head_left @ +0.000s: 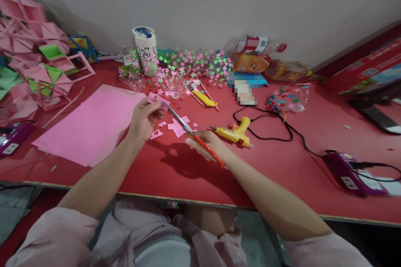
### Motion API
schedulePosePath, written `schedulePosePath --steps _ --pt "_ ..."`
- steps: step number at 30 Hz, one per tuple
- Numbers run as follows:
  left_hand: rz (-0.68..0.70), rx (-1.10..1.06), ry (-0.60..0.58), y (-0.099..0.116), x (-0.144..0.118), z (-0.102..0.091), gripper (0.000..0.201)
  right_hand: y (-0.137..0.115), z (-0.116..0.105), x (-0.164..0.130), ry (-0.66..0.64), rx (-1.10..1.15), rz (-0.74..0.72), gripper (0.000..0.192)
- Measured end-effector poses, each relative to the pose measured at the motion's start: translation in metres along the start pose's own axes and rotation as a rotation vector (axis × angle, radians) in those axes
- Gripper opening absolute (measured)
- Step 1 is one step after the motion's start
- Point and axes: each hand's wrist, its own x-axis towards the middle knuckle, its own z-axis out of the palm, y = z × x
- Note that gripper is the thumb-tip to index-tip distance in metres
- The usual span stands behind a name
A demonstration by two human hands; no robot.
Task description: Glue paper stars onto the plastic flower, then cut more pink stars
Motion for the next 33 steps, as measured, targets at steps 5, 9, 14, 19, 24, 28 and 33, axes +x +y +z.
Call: schedulePosePath --steps 5,9,14,19,24,28,33 --pt "-0.018 0.005 -0.007 0.0005 0.0001 -0.0008 0.009 -0.0017 -0.0012 -0.0008 -0.047 0.059 0.031 0.05" --pt "-0.015 0.008 -0.005 0.0008 -0.0002 -0.0005 0.008 -0.003 -0.0025 -0.0018 -0.087 0.085 0.049 0.047" --pt "0.022 0.007 0.012 0.0007 -0.0016 0.0028 0.009 -0.0054 -0.0027 -0.0035 -0.09 0.08 0.045 0.043" --pt "0.007 -0.018 0.021 -0.002 -0.0024 0.0045 0.009 -0.0055 -0.0038 -0.004 -0.092 0.097 0.054 0.041" --pt "-0.019 -0.052 -0.005 -0.0031 -0.0021 0.0033 0.007 -0.003 -0.005 -0.004 -0.128 0.12 0.028 0.039" --pt "-0.003 -0.045 -0.027 -0.0032 -0.0031 0.0033 0.004 -0.0011 -0.0047 -0.0043 -0.138 0.117 0.018 0.041" --pt "0.018 0.02 -0.048 -0.0045 -0.0059 0.0054 0.0 -0.0003 -0.0069 -0.0037 -0.146 0.112 0.0 0.042"
